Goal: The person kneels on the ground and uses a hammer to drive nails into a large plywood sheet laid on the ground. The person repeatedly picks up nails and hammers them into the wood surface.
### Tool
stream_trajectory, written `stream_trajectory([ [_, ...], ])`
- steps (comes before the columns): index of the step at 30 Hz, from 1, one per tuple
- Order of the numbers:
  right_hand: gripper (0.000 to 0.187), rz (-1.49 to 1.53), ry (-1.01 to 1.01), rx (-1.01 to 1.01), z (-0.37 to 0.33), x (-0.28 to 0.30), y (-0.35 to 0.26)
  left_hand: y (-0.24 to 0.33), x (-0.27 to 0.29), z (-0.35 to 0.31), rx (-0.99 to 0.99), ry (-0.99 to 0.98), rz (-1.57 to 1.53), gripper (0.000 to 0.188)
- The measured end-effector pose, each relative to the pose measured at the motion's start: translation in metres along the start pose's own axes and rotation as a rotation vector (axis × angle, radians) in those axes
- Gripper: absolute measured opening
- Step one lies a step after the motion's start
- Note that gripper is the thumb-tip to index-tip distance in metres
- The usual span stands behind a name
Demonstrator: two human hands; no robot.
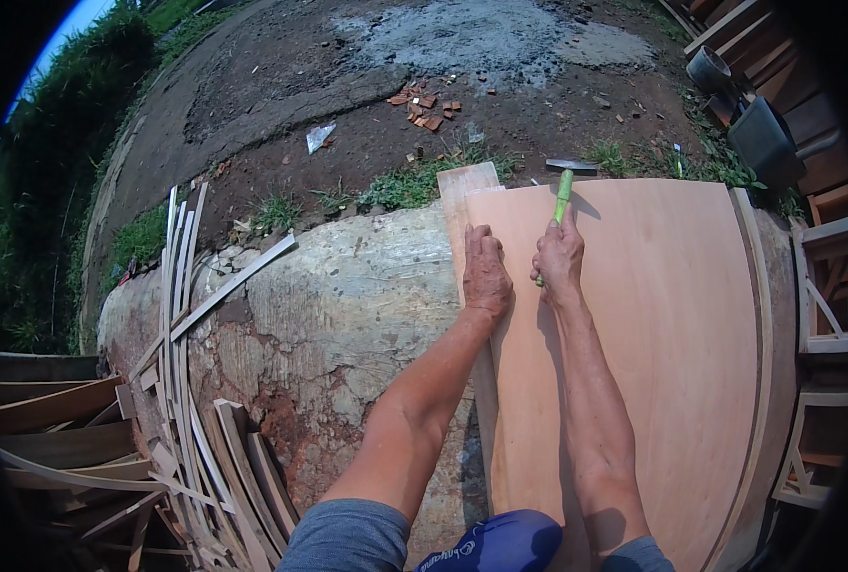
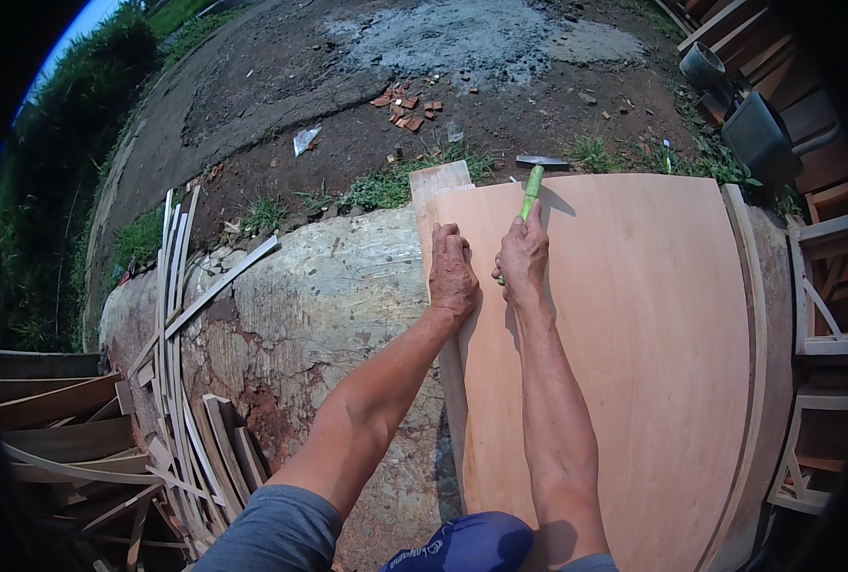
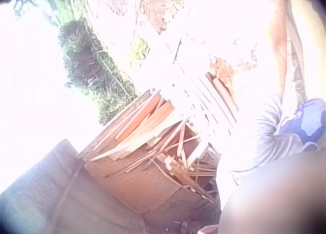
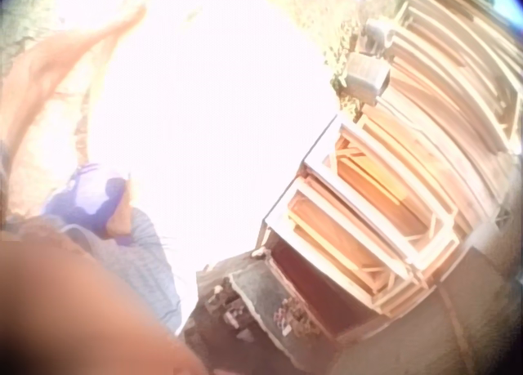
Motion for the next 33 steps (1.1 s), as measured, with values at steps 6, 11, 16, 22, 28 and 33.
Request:
stream_trajectory([
  [6,0.056,-0.058,-0.238,0.021,0.004,0.006,-0.009,-0.005,0.003,-0.001,0.024,-0.025,0.002,0.016],
  [11,0.057,-0.081,-0.344,-0.032,-0.001,0.003,-0.003,-0.004,0.005,-0.001,0.018,-0.011,-0.008,0.016],
  [16,0.060,0.033,-0.314,0.064,-0.020,-0.004,0.002,0.000,0.001,-0.001,0.017,-0.021,0.016,0.017],
  [22,0.061,0.093,-0.054,0.108,-0.087,-0.041,0.076,-0.015,0.009,-0.004,0.001,0.041,0.017,0.015],
  [28,0.063,-0.260,0.240,0.406,-0.098,-0.041,0.059,-0.012,0.017,-0.003,0.108,0.197,-0.124,0.011],
  [33,0.065,-0.314,0.280,0.471,-0.090,-0.038,0.066,-0.002,0.010,0.021,0.202,0.162,-0.074,0.009],
])
Point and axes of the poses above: each hand's wrist, its own z-axis towards the middle knuckle, its own x-axis out of the back of the hand, y = z × x, the point moved 6 cm from there along z, towards the middle knuckle, and after that the axes turned 13 degrees about -z, right-handed, at the moved point
